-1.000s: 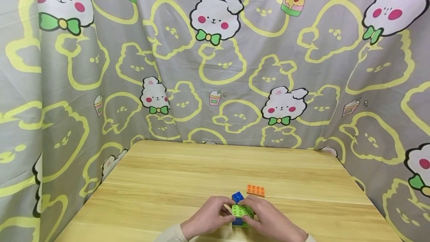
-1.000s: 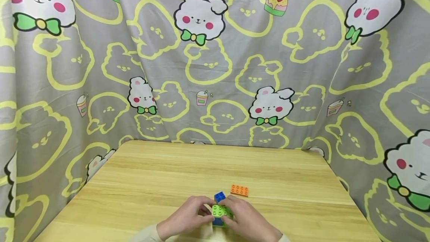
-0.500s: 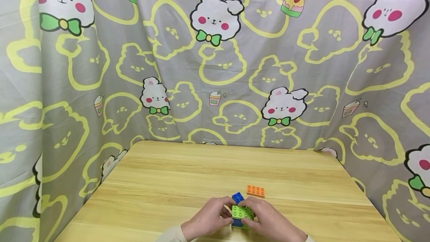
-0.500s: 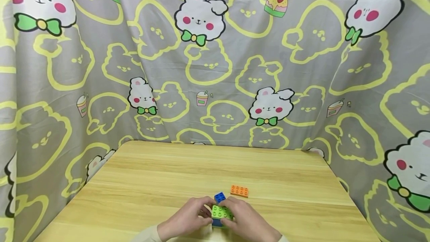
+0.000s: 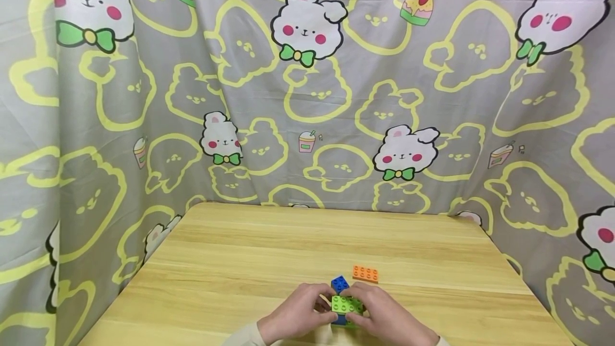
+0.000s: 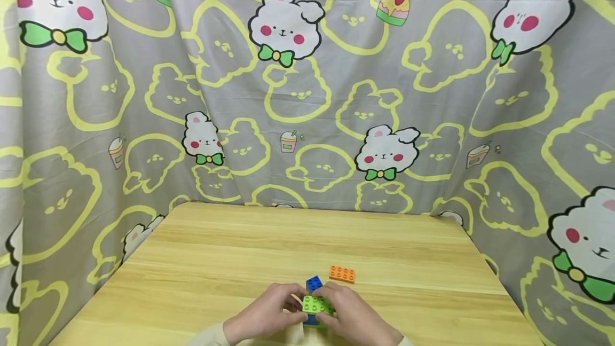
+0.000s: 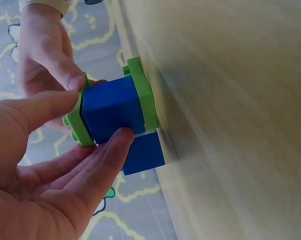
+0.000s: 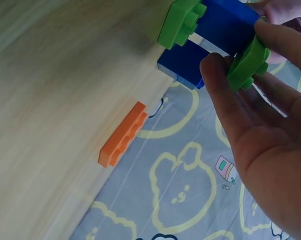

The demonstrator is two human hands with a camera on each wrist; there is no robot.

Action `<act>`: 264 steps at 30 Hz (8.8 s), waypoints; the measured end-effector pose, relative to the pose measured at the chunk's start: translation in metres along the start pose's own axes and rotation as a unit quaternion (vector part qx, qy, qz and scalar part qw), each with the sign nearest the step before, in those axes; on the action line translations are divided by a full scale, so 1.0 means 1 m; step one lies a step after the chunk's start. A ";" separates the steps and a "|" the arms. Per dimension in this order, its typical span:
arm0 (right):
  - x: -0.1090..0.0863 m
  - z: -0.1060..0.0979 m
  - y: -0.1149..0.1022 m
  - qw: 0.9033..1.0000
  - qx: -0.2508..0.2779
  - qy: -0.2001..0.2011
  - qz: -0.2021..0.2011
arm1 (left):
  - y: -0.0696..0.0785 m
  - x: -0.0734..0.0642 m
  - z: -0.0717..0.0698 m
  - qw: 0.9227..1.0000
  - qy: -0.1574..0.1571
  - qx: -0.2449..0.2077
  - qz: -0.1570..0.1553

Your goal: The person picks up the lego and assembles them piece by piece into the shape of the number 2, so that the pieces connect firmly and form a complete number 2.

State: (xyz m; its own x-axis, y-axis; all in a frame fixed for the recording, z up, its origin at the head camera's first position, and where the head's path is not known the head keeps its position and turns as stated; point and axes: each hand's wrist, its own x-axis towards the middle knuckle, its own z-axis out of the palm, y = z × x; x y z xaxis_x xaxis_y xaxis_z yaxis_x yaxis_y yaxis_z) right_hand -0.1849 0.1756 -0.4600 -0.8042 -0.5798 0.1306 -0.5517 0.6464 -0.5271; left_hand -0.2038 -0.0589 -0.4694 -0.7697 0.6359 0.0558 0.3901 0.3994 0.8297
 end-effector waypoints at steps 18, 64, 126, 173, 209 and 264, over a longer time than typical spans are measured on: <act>0.000 0.002 0.001 0.999 0.001 0.033 -0.031 | 0.003 -0.001 0.001 0.998 0.023 0.048 0.027; 0.001 0.001 0.004 0.996 0.088 0.009 -0.005 | 0.004 0.000 -0.001 0.996 0.011 0.086 0.025; 0.011 -0.011 0.033 0.990 0.113 0.089 -0.008 | 0.005 -0.002 0.001 0.981 0.017 0.182 0.070; 0.033 -0.001 0.047 0.992 0.123 0.012 0.037 | 0.001 0.000 0.000 0.983 -0.003 0.172 0.068; 0.009 -0.020 0.040 0.989 0.112 0.087 0.043 | -0.001 0.001 0.000 0.986 -0.016 0.160 0.051; -0.013 -0.014 0.013 0.986 0.162 0.039 0.018 | -0.001 0.001 0.001 0.985 -0.008 0.168 0.047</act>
State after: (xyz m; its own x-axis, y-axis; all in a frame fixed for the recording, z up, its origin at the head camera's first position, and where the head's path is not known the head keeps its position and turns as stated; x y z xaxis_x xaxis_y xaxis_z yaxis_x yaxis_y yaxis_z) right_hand -0.1852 0.1984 -0.4570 -0.8437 -0.5110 0.1644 -0.4328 0.4663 -0.7715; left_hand -0.2046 -0.0577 -0.4713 -0.7159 0.6891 0.1127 0.6063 0.5334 0.5899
